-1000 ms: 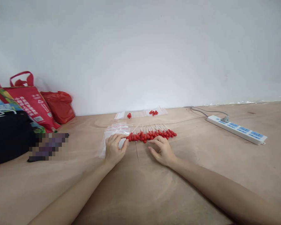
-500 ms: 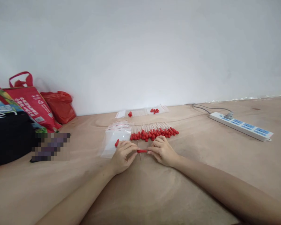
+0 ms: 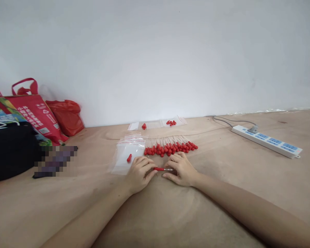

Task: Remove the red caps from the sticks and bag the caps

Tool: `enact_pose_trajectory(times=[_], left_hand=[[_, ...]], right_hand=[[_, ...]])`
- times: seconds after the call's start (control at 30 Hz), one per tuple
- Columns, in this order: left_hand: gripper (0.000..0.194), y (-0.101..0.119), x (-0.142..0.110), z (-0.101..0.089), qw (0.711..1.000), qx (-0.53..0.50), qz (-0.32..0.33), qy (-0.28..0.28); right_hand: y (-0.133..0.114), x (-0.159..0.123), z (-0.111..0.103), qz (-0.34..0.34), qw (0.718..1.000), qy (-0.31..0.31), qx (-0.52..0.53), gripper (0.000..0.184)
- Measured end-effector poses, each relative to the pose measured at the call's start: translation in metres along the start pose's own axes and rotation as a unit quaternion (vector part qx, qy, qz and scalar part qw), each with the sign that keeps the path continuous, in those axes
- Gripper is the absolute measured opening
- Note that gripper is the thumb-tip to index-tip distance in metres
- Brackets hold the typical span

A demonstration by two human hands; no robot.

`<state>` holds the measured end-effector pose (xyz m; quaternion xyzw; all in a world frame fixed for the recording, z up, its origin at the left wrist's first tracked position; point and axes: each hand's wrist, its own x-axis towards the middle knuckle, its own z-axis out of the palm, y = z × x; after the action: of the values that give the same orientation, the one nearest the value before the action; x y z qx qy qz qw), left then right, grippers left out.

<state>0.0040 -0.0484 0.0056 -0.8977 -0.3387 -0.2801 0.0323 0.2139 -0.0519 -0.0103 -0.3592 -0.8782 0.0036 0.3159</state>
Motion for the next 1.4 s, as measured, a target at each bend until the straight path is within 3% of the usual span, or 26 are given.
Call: enact_pose_trajectory(times=[0.2,0.57,0.87,1.13,1.27,1.4], left_hand=[[0.012,0.001,0.000,-0.002,1.000,-0.014,0.000,0.017],[0.019,0.002,-0.003,0.005,0.998,-0.020,0.036,0.043],[0.018,0.001,-0.007,0.002,0.996,-0.043,0.050,0.057],[0.016,-0.020,-0.010,-0.007,0.984,-0.010,-0.107,0.139],[0.014,-0.026,-0.009,-0.011,0.976,0.034,-0.165,0.136],[0.009,-0.039,-0.009,-0.019,0.962,0.074,-0.227,0.131]], right_hand=[[0.000,0.001,0.003,0.001,1.000,0.012,-0.003,0.016],[-0.003,0.001,0.006,-0.094,0.994,0.046,-0.033,0.023],[0.000,-0.002,0.004,-0.088,0.995,0.045,-0.013,0.022],[0.007,-0.003,0.010,0.030,0.997,0.035,0.066,0.027],[0.001,0.004,0.019,0.042,0.991,0.052,0.117,0.040],[-0.007,0.015,0.027,0.046,0.989,0.055,0.132,0.034]])
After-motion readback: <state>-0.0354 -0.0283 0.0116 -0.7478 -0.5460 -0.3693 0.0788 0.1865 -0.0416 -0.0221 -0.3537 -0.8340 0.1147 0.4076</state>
